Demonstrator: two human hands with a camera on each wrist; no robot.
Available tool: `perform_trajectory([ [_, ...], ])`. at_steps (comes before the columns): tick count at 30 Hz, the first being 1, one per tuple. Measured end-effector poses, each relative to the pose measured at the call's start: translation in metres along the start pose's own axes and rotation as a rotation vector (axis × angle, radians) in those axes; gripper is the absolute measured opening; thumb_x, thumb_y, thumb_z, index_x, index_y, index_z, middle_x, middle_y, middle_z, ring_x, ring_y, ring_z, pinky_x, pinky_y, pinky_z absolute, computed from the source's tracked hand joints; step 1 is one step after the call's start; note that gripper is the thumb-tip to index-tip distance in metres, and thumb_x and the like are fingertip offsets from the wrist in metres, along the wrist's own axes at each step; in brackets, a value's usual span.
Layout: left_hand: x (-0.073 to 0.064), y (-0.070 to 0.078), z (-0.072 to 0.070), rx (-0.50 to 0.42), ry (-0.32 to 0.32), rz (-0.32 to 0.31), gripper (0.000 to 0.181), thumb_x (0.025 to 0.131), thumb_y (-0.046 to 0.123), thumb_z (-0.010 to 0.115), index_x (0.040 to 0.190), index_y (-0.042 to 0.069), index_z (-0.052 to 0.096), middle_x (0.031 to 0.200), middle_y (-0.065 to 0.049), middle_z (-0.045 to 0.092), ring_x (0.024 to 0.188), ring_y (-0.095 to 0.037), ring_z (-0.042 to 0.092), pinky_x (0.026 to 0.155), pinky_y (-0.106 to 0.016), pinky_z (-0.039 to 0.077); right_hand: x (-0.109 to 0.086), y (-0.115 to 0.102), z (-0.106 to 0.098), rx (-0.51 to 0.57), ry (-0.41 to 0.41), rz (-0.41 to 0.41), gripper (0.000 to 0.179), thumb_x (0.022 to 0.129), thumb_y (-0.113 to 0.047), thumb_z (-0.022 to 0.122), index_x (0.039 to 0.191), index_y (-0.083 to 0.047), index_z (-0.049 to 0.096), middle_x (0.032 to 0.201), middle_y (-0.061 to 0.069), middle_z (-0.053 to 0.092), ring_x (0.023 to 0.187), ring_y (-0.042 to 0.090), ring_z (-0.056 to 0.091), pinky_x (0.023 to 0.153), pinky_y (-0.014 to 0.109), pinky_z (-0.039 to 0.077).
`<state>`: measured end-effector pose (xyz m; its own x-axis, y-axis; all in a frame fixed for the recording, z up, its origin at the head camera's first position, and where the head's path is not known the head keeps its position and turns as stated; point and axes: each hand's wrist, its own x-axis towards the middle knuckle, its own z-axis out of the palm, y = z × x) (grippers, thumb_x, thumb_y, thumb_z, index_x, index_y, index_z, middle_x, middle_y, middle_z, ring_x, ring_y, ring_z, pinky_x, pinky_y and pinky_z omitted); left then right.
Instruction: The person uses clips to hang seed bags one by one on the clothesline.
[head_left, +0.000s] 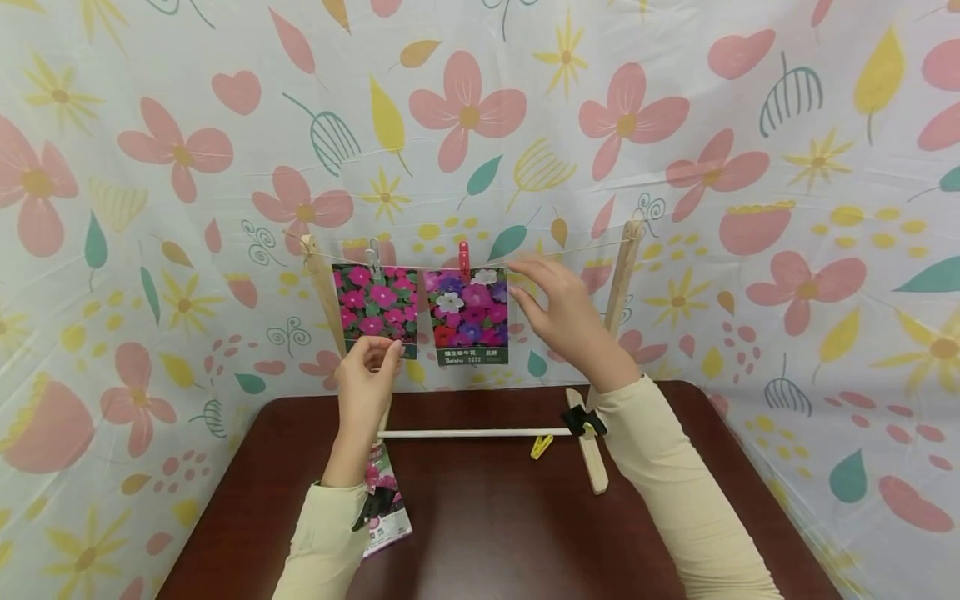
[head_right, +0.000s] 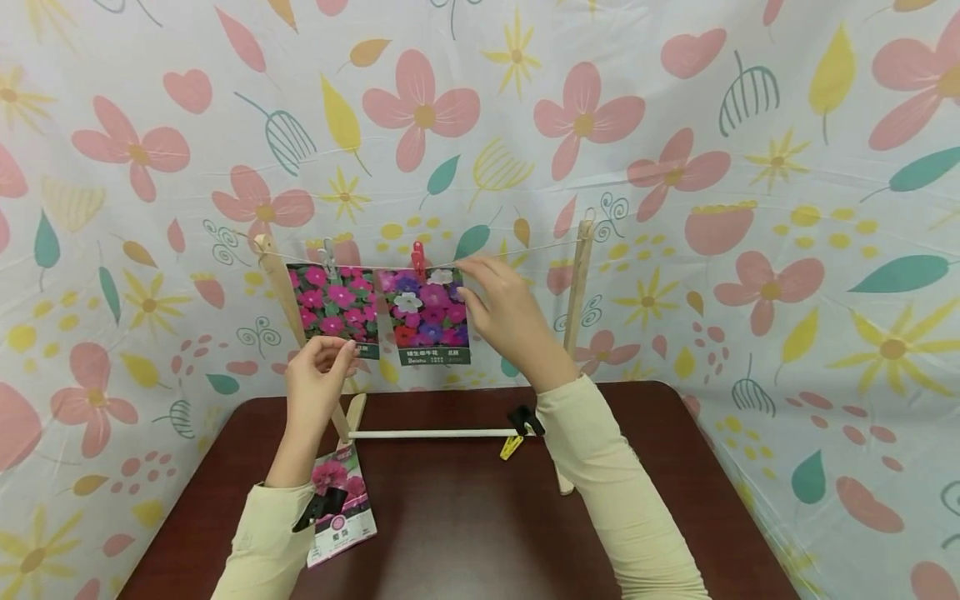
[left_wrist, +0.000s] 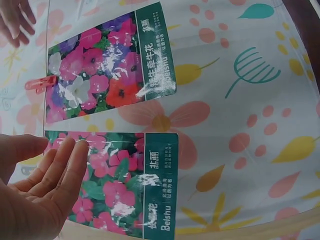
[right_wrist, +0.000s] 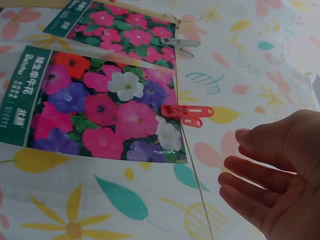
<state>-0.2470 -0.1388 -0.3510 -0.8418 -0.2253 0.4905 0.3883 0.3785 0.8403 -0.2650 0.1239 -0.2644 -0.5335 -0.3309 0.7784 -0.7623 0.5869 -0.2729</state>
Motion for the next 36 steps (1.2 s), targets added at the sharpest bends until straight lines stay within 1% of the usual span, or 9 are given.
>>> perform_trajectory([
  [5,-0.006,-0.005,-0.004,0.013,0.025,0.015,0.017,0.094,0.015,0.064,0.096,-0.002,0.063,0.086,-0.018,0.070,0.077,-0.031,0.068,0.063,-0.016,0.053,-0.019,0.005,0.000,0.018,0.054,0.018,0.032,0.089,-0.001,0.066,0.121,0.003,0.062,0.120,0.019,0.062,0.116,0.034,0.055,0.098,0.047,0.044],
  [10,-0.013,-0.013,-0.008,0.038,0.071,0.025,0.016,0.093,0.017,0.066,0.095,0.000,0.065,0.083,-0.013,0.071,0.074,-0.025,0.068,0.061,-0.015,0.051,-0.039,0.010,0.000,0.015,0.101,0.039,0.033,0.088,-0.001,0.068,0.121,0.002,0.063,0.120,0.018,0.063,0.115,0.032,0.057,0.096,0.047,0.046],
  [13,-0.016,-0.018,-0.011,0.027,0.093,0.024,0.016,0.092,0.016,0.066,0.096,0.000,0.066,0.083,-0.013,0.071,0.074,-0.024,0.069,0.062,-0.013,0.050,-0.050,0.013,0.000,0.014,0.123,0.055,0.035,0.086,0.000,0.069,0.121,0.002,0.063,0.118,0.018,0.064,0.112,0.031,0.058,0.094,0.046,0.047],
  [15,-0.018,-0.021,-0.012,0.010,0.101,0.018,0.016,0.092,0.015,0.066,0.095,-0.001,0.066,0.083,-0.015,0.071,0.072,-0.020,0.069,0.062,-0.014,0.051,-0.056,0.016,0.000,0.014,0.130,0.073,0.036,0.086,0.001,0.069,0.122,0.001,0.063,0.118,0.017,0.064,0.110,0.031,0.059,0.092,0.045,0.048],
  [21,-0.025,-0.029,-0.014,-0.024,0.126,0.002,0.016,0.092,0.012,0.066,0.095,-0.004,0.065,0.084,-0.018,0.071,0.067,0.004,0.063,0.062,-0.016,0.053,-0.074,0.022,0.001,-0.010,0.136,0.139,0.036,0.087,-0.002,0.069,0.123,-0.001,0.063,0.117,0.016,0.065,0.100,0.033,0.061,0.084,0.046,0.050],
  [24,-0.029,-0.034,-0.014,-0.003,0.152,0.009,0.015,0.091,0.011,0.067,0.095,-0.003,0.066,0.084,-0.017,0.071,0.068,-0.003,0.066,0.062,-0.015,0.052,-0.082,0.025,0.003,-0.016,0.140,0.172,0.035,0.088,-0.003,0.068,0.123,-0.002,0.063,0.116,0.017,0.065,0.097,0.035,0.061,0.082,0.047,0.050],
  [27,-0.032,-0.040,-0.014,0.060,0.182,0.029,0.013,0.091,0.011,0.067,0.094,-0.002,0.066,0.081,-0.014,0.072,0.067,-0.008,0.067,0.062,-0.012,0.050,-0.089,0.028,0.007,-0.016,0.147,0.207,0.034,0.088,-0.002,0.068,0.121,0.000,0.063,0.116,0.018,0.065,0.097,0.036,0.061,0.081,0.048,0.051],
  [32,-0.039,-0.055,-0.016,0.133,0.222,0.064,0.010,0.090,0.010,0.068,0.093,0.000,0.067,0.078,-0.011,0.071,0.066,-0.008,0.064,0.061,-0.010,0.047,-0.105,0.036,0.020,0.014,0.154,0.246,0.034,0.086,0.002,0.069,0.120,0.002,0.064,0.115,0.019,0.065,0.100,0.036,0.061,0.083,0.048,0.051],
  [36,-0.044,-0.065,-0.018,0.174,0.246,0.035,0.012,0.090,0.012,0.068,0.093,0.001,0.068,0.079,-0.010,0.071,0.068,-0.009,0.062,0.061,-0.008,0.043,-0.119,0.046,0.033,0.031,0.152,0.286,0.033,0.086,0.000,0.069,0.119,0.002,0.064,0.113,0.019,0.066,0.101,0.035,0.062,0.085,0.046,0.052],
])
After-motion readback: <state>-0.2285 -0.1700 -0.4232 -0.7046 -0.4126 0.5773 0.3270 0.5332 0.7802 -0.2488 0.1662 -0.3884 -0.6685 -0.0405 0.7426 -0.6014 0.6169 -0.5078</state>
